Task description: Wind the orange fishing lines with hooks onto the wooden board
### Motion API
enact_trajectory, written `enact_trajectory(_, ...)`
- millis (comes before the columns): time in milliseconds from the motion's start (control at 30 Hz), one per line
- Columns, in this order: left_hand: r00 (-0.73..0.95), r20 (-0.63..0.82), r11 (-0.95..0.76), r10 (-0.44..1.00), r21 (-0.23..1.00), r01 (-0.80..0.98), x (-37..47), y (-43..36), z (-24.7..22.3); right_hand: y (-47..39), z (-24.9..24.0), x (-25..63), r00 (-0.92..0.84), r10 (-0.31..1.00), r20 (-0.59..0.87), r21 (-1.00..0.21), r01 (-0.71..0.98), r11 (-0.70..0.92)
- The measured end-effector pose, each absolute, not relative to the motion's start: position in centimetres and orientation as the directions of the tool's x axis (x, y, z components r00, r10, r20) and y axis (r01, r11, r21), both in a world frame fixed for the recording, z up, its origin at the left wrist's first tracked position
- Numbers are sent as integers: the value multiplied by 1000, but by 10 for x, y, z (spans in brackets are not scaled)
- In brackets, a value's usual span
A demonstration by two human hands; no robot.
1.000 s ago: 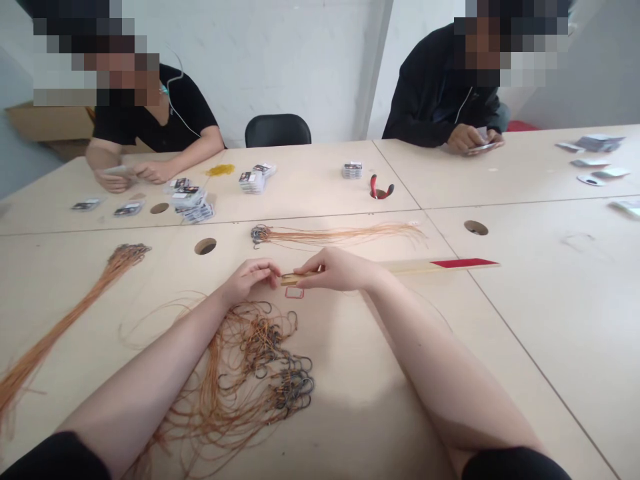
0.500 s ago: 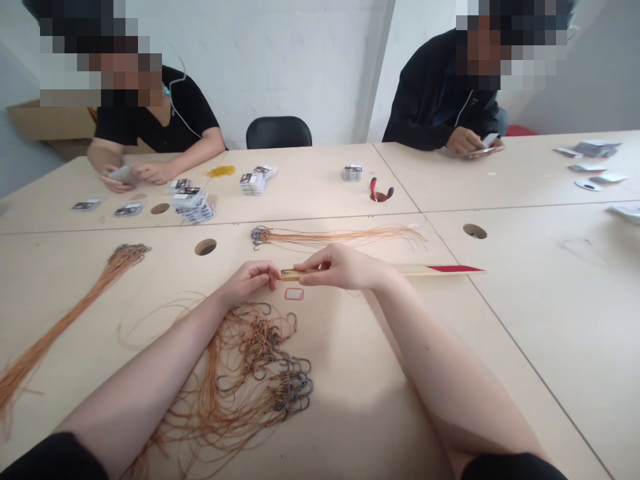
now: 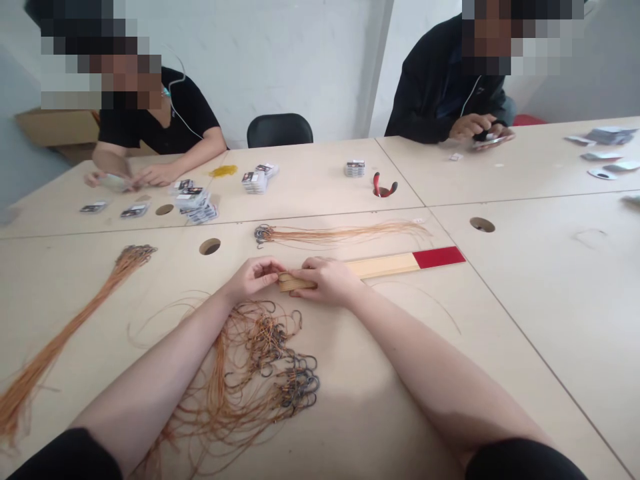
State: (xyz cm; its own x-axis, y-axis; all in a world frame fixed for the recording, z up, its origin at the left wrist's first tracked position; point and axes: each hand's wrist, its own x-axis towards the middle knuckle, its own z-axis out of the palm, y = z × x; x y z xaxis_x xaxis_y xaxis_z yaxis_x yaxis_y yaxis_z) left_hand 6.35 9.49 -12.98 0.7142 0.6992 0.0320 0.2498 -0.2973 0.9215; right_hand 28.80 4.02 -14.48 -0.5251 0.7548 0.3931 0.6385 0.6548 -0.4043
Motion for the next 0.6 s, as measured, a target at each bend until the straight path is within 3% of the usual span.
enact_trajectory(233,723,42,-225,689,961,158,60,101,-134,42,-145,289,-510,727,461,-350,648,676)
enact_trajectory(600,672,-5,-197,740,954,224,67,97,-129,41,-147,286,-501,736,456,-336,669,663)
